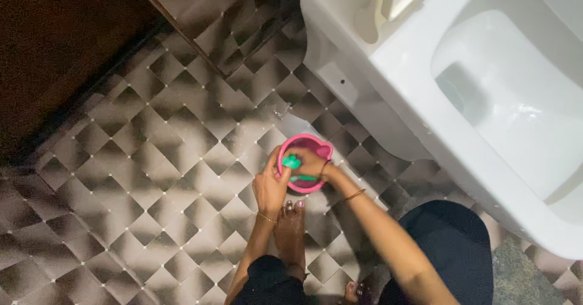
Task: The person cleans a toilet using a handheld bidet sprayer, a scrub brush, and a sponge. They rinse the brush, scrub the toilet bowl and exterior base, and rinse the sponge and floor before drying their hands.
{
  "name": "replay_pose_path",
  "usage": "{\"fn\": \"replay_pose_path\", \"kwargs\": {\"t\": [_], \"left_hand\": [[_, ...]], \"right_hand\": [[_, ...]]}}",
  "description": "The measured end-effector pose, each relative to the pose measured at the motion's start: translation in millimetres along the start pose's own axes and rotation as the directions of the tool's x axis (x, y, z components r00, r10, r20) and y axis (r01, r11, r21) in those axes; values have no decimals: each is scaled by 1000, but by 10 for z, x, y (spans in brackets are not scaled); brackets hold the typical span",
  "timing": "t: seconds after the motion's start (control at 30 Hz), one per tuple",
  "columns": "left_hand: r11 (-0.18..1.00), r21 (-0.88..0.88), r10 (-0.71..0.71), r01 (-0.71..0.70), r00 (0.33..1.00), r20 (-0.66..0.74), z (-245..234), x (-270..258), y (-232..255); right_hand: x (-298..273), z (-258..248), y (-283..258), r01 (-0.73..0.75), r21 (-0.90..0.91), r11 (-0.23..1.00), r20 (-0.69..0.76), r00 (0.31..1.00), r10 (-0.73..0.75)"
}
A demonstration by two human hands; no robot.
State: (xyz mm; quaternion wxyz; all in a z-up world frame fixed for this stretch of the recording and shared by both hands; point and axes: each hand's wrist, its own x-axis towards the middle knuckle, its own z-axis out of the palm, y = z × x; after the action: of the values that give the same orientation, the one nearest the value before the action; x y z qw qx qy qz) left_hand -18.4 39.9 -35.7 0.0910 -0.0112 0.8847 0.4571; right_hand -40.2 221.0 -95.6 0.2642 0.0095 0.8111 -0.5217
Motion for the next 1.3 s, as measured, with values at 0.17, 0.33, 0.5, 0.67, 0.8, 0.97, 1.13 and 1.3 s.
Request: {"fn": "replay_pose_path", "kwargs": {"t": [0.17,0.33,0.5,0.67,0.8,0.97,1.13,1.3], "left_hand": [[963,-189,-195,191,981,0,-114,152,-144],[926,-362,-163,105,978,-134,-288,27,-345],[902,-407,-212,144,969,-126,-399,-70,-415],[962,-256,9,-99,945,-328,-345,-253,-757],[938,-345,-156,-10,880,-449,-154,-497,-1397],[894,-390,-343,220,897,-280,455,-589,-2082],[931,270,343,-245,839,-423,778,-720,-2308],[968,231,174,-101,930,-323,753,-706,-2267]], "right_hand": [[-456,-776,-614,253,-117,960,-385,880,-279],[-31,-1323,-824,-5,-469,883,-762,508,-402],[543,-1476,-259,-331,-871,364,-491,622,-609],[676,-1429,105,-176,-875,452,-449,648,-616],[310,-1217,147,-301,-836,459,-537,619,-573],[487,-1312,61,-274,-719,639,-667,530,-523],[1045,-1427,58,-387,-759,523,-647,531,-547],[690,-1265,177,-294,-777,556,-626,454,-635]]}}
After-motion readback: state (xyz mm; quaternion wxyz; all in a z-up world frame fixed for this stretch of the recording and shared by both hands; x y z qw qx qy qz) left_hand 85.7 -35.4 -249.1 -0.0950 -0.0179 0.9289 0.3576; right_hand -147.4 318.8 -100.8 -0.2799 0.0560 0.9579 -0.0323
